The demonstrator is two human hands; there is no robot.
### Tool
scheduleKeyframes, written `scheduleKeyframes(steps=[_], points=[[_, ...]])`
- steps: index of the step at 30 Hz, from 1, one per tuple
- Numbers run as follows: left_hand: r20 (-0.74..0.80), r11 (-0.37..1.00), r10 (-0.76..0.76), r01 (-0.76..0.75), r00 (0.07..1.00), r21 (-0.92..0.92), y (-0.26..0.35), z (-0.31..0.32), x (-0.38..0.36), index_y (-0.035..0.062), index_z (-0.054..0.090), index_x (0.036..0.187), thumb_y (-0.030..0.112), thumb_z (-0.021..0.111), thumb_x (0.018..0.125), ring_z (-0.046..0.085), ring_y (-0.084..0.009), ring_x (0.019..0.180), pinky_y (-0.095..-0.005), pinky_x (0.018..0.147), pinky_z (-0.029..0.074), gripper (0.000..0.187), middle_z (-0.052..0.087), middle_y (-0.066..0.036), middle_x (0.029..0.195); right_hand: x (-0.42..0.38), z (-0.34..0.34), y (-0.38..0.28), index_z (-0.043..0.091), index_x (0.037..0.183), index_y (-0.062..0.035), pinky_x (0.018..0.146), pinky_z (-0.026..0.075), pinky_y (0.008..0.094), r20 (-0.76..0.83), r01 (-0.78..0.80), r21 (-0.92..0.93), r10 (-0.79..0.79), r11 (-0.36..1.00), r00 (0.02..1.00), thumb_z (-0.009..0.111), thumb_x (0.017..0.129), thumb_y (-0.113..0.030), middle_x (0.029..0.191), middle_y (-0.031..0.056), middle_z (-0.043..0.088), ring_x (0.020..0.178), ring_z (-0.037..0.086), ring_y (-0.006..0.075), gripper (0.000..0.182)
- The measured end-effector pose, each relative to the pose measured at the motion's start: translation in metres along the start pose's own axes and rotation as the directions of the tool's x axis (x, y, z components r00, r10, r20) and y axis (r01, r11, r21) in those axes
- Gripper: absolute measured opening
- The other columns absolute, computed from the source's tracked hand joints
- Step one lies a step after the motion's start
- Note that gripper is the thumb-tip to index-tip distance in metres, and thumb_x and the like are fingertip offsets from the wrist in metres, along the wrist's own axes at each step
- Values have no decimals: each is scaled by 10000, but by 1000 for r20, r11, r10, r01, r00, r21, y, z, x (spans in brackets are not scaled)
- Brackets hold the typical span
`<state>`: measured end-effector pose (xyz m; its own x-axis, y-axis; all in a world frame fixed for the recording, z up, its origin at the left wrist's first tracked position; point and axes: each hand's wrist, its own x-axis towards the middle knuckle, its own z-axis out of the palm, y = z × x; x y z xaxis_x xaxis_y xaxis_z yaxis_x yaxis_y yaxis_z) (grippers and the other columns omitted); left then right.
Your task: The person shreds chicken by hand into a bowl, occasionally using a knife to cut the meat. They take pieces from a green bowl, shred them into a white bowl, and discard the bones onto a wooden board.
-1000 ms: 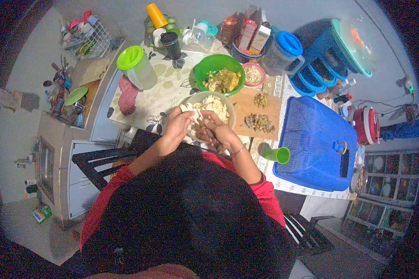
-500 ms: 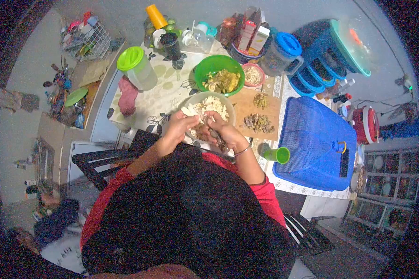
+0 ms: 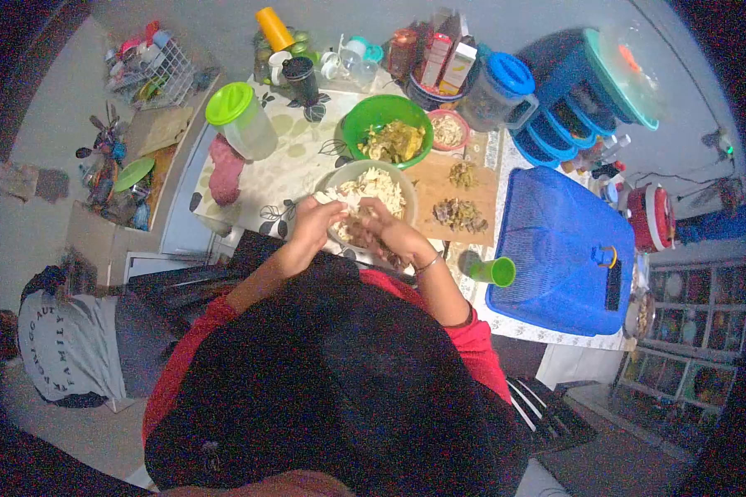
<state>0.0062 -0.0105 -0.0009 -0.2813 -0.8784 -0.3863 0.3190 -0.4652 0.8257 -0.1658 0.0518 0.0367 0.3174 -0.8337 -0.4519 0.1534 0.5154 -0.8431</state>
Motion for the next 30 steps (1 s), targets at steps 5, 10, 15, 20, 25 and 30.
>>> scheduleKeyframes(steps=[5, 10, 15, 20, 25, 30], points=[[45, 1000, 20, -20, 999, -6, -1, 1, -1, -19, 576, 1037, -3, 583, 790, 627, -168, 809, -262, 702, 519, 248, 630, -92, 937, -7, -1, -4, 373, 1263, -196, 382, 339, 197, 48, 27, 138, -34, 990, 998, 388, 978, -190, 694, -5, 471, 458, 412, 73, 286], [-26, 1000, -29, 29, 999, 9, 3, 7, 1, -12, 578, 1024, 0, 608, 787, 621, -157, 792, -252, 709, 519, 240, 629, -80, 911, 4, -12, 9, 365, 1270, -206, 381, 335, 193, -26, 12, -20, -12, 1000, 1000, 403, 974, -207, 687, -1, 486, 453, 414, 76, 299], [-35, 996, -84, 85, 996, 28, 7, 6, -3, -11, 596, 978, 6, 598, 784, 597, -126, 732, -228, 631, 483, 195, 629, -62, 858, -3, -6, 4, 371, 1241, -155, 384, 335, 221, 40, -15, 32, 14, 999, 999, 418, 968, -203, 674, 12, 489, 455, 415, 93, 280], [-23, 999, -26, 25, 999, -28, -2, -1, 7, -29, 607, 909, -15, 591, 762, 586, -112, 674, -216, 580, 469, 149, 627, -71, 818, -5, 2, -3, 353, 1253, -146, 391, 334, 221, 3, 9, 100, -10, 995, 1000, 412, 970, -194, 693, 15, 499, 465, 420, 94, 293], [25, 995, -86, 84, 996, 54, -7, -7, 11, -35, 596, 967, 7, 575, 794, 621, -169, 797, -263, 715, 515, 180, 633, -89, 906, 9, -10, 13, 361, 1259, -176, 389, 335, 209, -81, 71, 24, -69, 997, 994, 410, 970, -189, 699, 7, 495, 465, 416, 80, 294], [8, 993, -113, 113, 994, -23, -1, -2, 1, -53, 576, 991, 30, 587, 803, 625, -189, 820, -271, 734, 526, 206, 631, -107, 907, 8, -8, 14, 367, 1254, -179, 384, 333, 211, 55, 34, 5, -34, 999, 998, 397, 973, -180, 677, 13, 485, 447, 404, 76, 282]])
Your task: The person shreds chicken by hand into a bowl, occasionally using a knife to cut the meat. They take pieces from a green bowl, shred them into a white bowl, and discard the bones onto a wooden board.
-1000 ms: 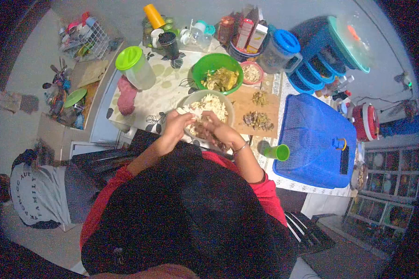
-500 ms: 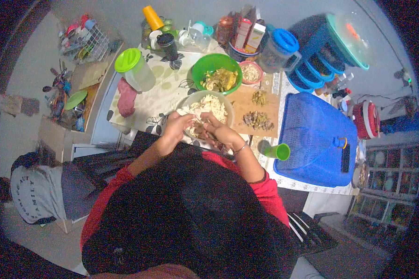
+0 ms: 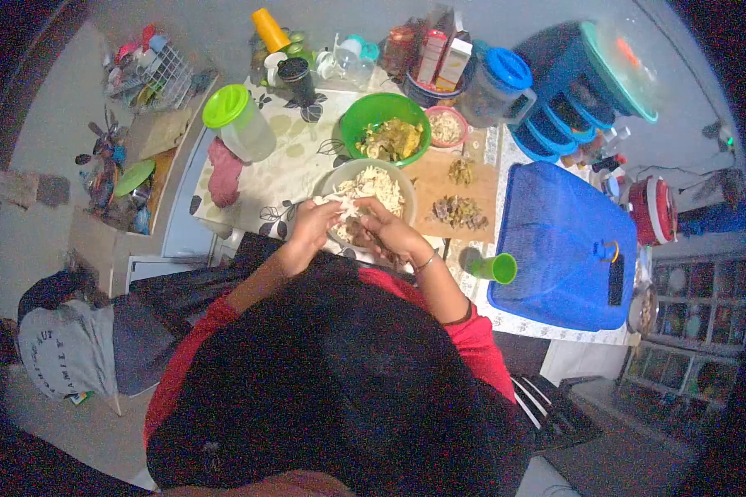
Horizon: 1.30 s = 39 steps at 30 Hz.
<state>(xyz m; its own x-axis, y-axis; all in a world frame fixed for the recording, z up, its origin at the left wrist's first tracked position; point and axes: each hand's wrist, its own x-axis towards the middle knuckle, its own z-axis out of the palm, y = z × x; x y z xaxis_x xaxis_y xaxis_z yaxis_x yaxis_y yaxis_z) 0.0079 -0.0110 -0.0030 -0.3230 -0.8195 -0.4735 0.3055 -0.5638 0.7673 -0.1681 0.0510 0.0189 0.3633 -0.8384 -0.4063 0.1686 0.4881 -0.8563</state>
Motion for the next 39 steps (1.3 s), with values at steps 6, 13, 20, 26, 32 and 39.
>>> scheduleKeyframes(steps=[6, 13, 20, 26, 32, 39], points=[[-6, 1000, 8, -8, 1000, 13, -4, 1, 3, -82, 565, 985, 47, 579, 819, 629, -210, 784, -275, 700, 541, 211, 626, -147, 928, 1, -3, 1, 343, 1267, -171, 380, 329, 222, -43, -24, 35, 25, 999, 999, 399, 974, -197, 682, 10, 483, 458, 414, 91, 300], [35, 998, -69, 69, 997, 2, -5, -5, 11, -41, 556, 1005, 55, 605, 822, 616, -190, 785, -270, 698, 534, 212, 609, -117, 934, -2, -3, -10, 314, 1284, -171, 377, 335, 213, -45, -60, 43, 62, 997, 997, 421, 968, -217, 689, 2, 491, 452, 424, 91, 336], [62, 987, -2, -8, 998, 158, 1, 2, 4, 36, 578, 1017, 72, 628, 823, 607, -146, 807, -244, 656, 502, 203, 619, -67, 983, 0, -6, -9, 376, 1239, -157, 377, 335, 199, -74, -88, 51, 91, 995, 993, 421, 969, -184, 700, 14, 499, 442, 420, 80, 275], [31, 989, -20, 15, 999, 150, 0, 1, 6, 46, 607, 981, 46, 619, 814, 598, -113, 740, -240, 619, 491, 168, 640, -50, 910, -2, -3, -23, 371, 1272, -170, 380, 344, 199, -38, -15, 18, 15, 1000, 999, 400, 974, -177, 701, 9, 491, 457, 426, 77, 300], [-19, 989, -32, 35, 999, 144, -6, 0, 10, 23, 600, 941, 17, 611, 800, 605, -139, 699, -242, 589, 505, 141, 630, -70, 876, 8, -15, -7, 388, 1252, -184, 402, 323, 209, -84, 43, 14, -42, 999, 996, 408, 969, -179, 713, 2, 468, 472, 399, 72, 284], [-38, 994, 21, -17, 999, 107, -7, 0, 9, -25, 593, 996, 10, 602, 806, 618, -166, 704, -252, 618, 528, 194, 619, -102, 878, 7, -10, -3, 362, 1260, -179, 400, 348, 213, -125, -52, -1, 52, 999, 991, 404, 971, -223, 713, 2, 477, 471, 408, 75, 295]])
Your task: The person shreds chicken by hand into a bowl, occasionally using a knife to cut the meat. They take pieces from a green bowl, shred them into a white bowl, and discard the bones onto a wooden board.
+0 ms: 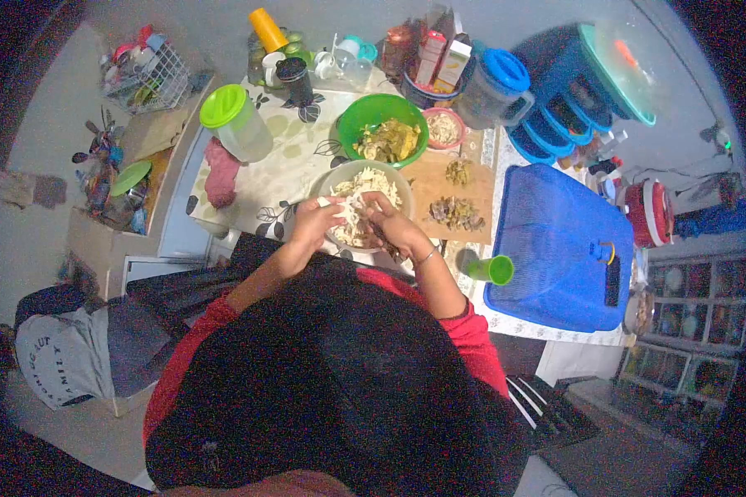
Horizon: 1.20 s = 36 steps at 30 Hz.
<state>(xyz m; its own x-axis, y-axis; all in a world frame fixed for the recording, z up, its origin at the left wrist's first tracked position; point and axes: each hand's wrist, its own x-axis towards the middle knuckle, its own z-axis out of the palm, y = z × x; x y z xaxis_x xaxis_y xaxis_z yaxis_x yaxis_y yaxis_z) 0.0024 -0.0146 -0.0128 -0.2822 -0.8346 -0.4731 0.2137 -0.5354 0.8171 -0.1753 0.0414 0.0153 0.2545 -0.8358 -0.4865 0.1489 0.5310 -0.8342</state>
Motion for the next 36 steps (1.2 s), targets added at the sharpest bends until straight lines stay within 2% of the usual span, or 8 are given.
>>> scheduleKeyframes(steps=[4, 8, 12, 22, 26, 30, 31, 36], points=[[2, 1000, 18, -18, 1000, -12, 15, 8, -13, -35, 588, 1015, 18, 571, 825, 619, -170, 771, -235, 689, 523, 197, 616, -111, 934, -7, 12, 3, 373, 1252, -198, 386, 346, 228, 103, 14, -26, -12, 1000, 995, 385, 975, -192, 703, 10, 473, 464, 415, 91, 277], [37, 999, -1, 2, 999, -41, 4, 1, 0, -35, 573, 1031, 4, 568, 820, 618, -166, 815, -244, 725, 521, 215, 616, -121, 960, -6, 7, 1, 350, 1263, -176, 375, 340, 233, 82, -27, 176, 13, 984, 997, 405, 973, -193, 693, 18, 482, 455, 409, 96, 296], [134, 999, 42, -44, 990, 13, -1, -4, 4, -21, 567, 1051, -16, 583, 802, 613, -156, 844, -261, 759, 518, 249, 619, -114, 981, -7, 9, 3, 371, 1242, -159, 397, 345, 221, 134, -16, 129, -1, 992, 991, 409, 974, -194, 692, 22, 483, 467, 411, 99, 274], [149, 999, 16, -8, 989, -53, -6, -8, 6, 19, 597, 1033, -7, 584, 795, 603, -113, 818, -232, 712, 487, 240, 642, -46, 939, -27, 8, -20, 395, 1257, -143, 446, 353, 204, 258, -31, 391, -77, 920, 963, 369, 982, -179, 747, 44, 486, 513, 430, 101, 279], [112, 999, 38, -34, 993, -36, -7, -5, 7, -7, 610, 998, -16, 589, 783, 602, -117, 763, -228, 664, 485, 216, 642, -60, 901, -16, 8, -6, 357, 1300, -157, 438, 351, 200, 187, 82, -33, -74, 996, 979, 384, 976, -163, 715, 25, 496, 479, 422, 86, 325], [108, 1000, -1, 2, 994, -6, -1, -3, 0, 18, 611, 1006, 5, 589, 792, 607, -120, 814, -235, 717, 491, 216, 644, -46, 914, -10, 2, -4, 347, 1287, -179, 405, 343, 200, 46, 75, 108, -81, 991, 996, 389, 975, -162, 690, 2, 487, 466, 415, 72, 316], [118, 1000, -6, 7, 993, -10, -2, -4, 0, 17, 612, 1004, 3, 589, 792, 608, -123, 817, -236, 717, 495, 214, 643, -47, 908, -13, 5, -5, 367, 1259, -178, 400, 344, 201, 67, 46, -39, -43, 998, 997, 415, 974, -206, 692, 4, 482, 465, 423, 79, 290], [101, 997, -62, 66, 993, -35, 3, -2, -3, -10, 600, 991, -11, 587, 794, 617, -147, 835, -243, 724, 516, 197, 636, -73, 910, -5, -1, 0, 336, 1287, -187, 401, 340, 198, 63, 47, -13, -46, 999, 997, 411, 976, -200, 697, 1, 478, 466, 427, 78, 320]])
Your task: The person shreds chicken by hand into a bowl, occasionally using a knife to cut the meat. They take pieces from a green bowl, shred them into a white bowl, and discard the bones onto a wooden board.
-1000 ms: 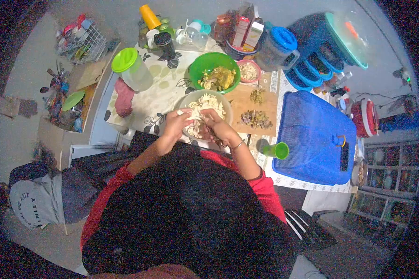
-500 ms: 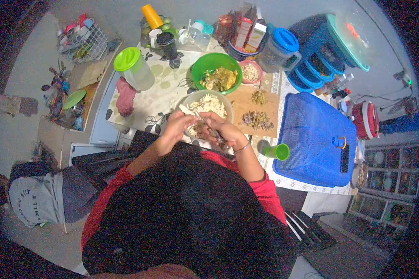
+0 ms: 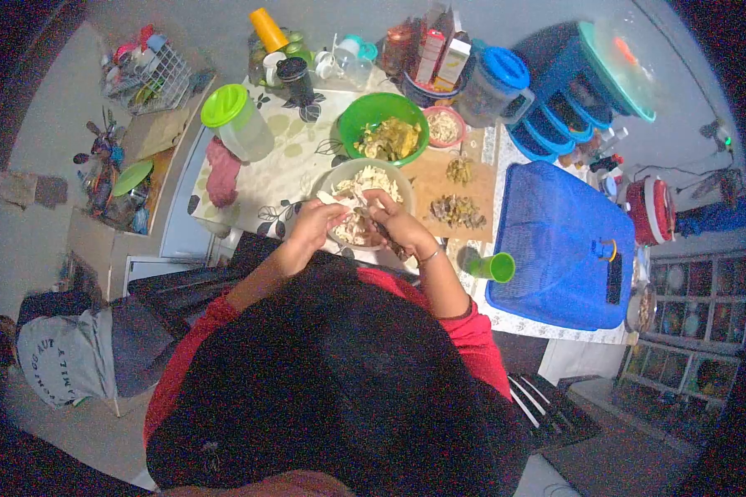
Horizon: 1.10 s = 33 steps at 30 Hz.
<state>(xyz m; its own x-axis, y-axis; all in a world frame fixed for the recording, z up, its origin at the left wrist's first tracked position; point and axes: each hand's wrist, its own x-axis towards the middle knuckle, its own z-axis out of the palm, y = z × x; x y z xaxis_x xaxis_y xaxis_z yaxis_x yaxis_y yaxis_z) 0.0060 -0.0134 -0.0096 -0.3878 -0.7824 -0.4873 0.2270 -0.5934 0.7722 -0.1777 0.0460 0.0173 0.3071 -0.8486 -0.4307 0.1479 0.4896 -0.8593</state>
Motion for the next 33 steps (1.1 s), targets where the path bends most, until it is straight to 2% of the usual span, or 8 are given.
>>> scheduleKeyframes(steps=[6, 9, 12, 16, 24, 25, 29, 33], points=[[13, 980, -11, 13, 1000, -200, 0, 2, 1, -10, 572, 1033, 11, 558, 827, 600, -158, 871, -274, 773, 513, 207, 610, -74, 957, -4, 6, 0, 350, 1283, -197, 395, 334, 199, 43, -29, 42, 27, 999, 999, 410, 975, -185, 707, 3, 473, 463, 422, 81, 314], [56, 991, 66, -59, 996, -117, -1, -2, 3, -18, 564, 1031, 16, 543, 836, 594, -167, 891, -295, 814, 511, 199, 606, -81, 967, -17, 11, -18, 368, 1248, -181, 390, 333, 202, 10, -17, 309, 15, 951, 1000, 417, 972, -181, 714, 11, 484, 460, 418, 82, 281], [29, 997, 43, -40, 999, -72, -3, -1, 4, -32, 562, 1012, 1, 540, 833, 598, -167, 876, -292, 812, 514, 183, 607, -88, 959, -4, 5, 2, 371, 1236, -170, 392, 342, 211, 58, -46, -14, 47, 999, 997, 419, 968, -176, 729, 23, 498, 457, 430, 95, 272], [-13, 998, 34, -35, 999, -57, -1, -1, 4, -32, 574, 979, -10, 563, 825, 601, -162, 849, -264, 772, 510, 157, 612, -95, 944, -4, -3, -5, 332, 1271, -170, 403, 349, 210, -10, 40, 121, -39, 992, 999, 418, 967, -179, 728, 27, 499, 473, 440, 101, 316], [51, 992, 23, -16, 998, -123, 0, -5, 4, -39, 577, 966, -5, 578, 823, 603, -175, 828, -275, 778, 514, 147, 611, -102, 924, -6, 6, -4, 333, 1269, -161, 399, 336, 208, 9, -95, 7, 95, 995, 995, 422, 967, -170, 713, 16, 492, 480, 436, 82, 314], [41, 990, 27, -21, 999, -139, 0, -5, 2, -40, 573, 971, -5, 573, 826, 602, -178, 831, -276, 790, 513, 150, 608, -104, 933, -4, 9, 4, 369, 1264, -159, 385, 334, 200, 101, 32, -23, -29, 999, 994, 388, 976, -179, 692, -8, 479, 459, 413, 59, 289], [31, 975, 19, -12, 999, -222, 1, 0, 4, -45, 562, 992, -1, 552, 837, 600, -189, 862, -280, 834, 503, 161, 597, -110, 973, 3, 1, 10, 385, 1273, -175, 391, 341, 198, 27, 16, -64, -15, 998, 1000, 389, 977, -188, 689, -10, 469, 463, 417, 60, 296], [66, 980, 57, -43, 996, -193, 2, -1, 3, -38, 563, 998, 4, 541, 846, 597, -181, 885, -280, 844, 498, 159, 593, -101, 989, -3, 5, -6, 377, 1293, -194, 391, 342, 193, -21, 14, 180, -10, 984, 1000, 393, 975, -190, 694, -14, 473, 461, 405, 59, 318]])
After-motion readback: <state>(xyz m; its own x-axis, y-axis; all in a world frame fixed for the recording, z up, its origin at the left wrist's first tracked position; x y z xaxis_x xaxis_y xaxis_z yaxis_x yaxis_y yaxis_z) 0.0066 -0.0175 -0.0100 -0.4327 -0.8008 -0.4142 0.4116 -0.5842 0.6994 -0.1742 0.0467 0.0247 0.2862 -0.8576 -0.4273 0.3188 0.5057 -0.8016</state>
